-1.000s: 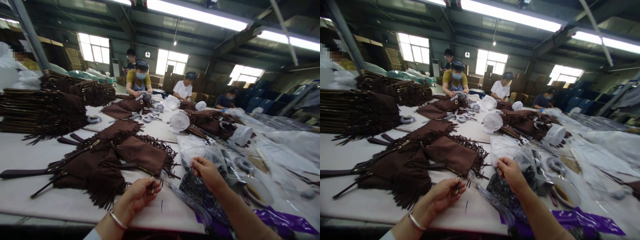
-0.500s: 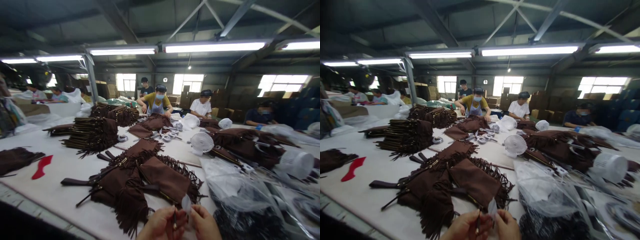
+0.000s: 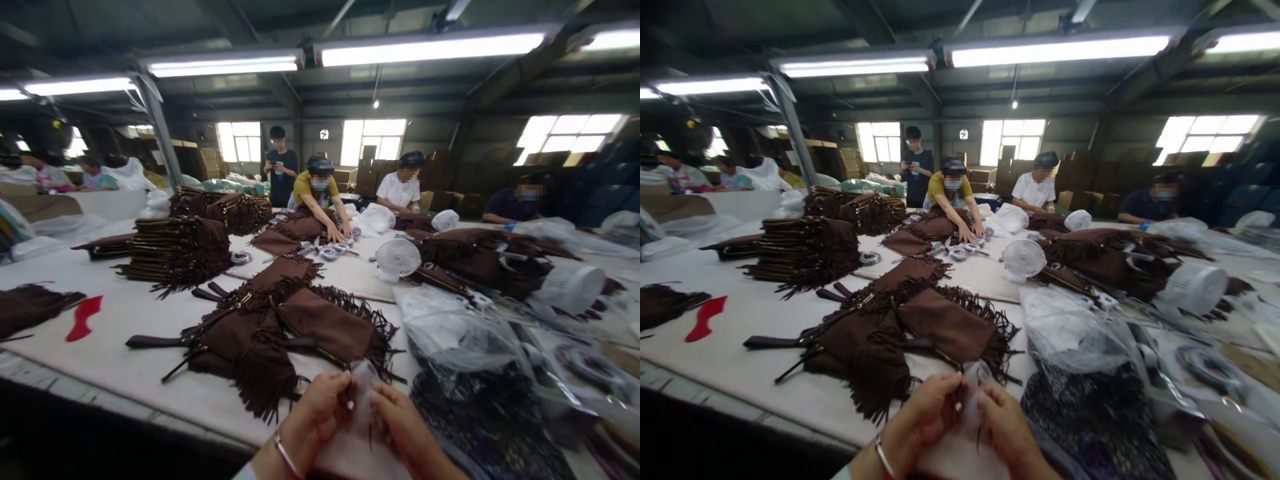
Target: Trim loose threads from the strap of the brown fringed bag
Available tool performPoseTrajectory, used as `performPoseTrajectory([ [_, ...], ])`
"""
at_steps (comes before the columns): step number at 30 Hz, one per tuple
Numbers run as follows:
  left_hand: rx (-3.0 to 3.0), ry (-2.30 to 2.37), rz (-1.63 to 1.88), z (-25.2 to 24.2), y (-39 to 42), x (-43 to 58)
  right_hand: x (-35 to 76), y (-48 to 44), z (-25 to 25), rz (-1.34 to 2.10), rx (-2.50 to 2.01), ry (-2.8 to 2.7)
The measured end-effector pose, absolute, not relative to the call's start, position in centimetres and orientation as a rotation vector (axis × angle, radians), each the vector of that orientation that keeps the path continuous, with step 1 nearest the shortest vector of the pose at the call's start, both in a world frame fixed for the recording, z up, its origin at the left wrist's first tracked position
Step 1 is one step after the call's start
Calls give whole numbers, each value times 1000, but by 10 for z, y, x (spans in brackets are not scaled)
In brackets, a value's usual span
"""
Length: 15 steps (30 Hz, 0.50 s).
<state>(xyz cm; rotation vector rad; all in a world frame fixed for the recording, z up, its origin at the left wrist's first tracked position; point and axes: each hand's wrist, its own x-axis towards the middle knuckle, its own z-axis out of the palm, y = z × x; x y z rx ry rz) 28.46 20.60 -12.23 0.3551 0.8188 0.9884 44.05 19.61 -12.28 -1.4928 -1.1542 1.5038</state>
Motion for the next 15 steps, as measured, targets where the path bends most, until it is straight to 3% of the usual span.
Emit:
performPoseTrajectory([
  [15,416,885,900,-105,209,272,443,215,-101,1245,-1590,-1321],
])
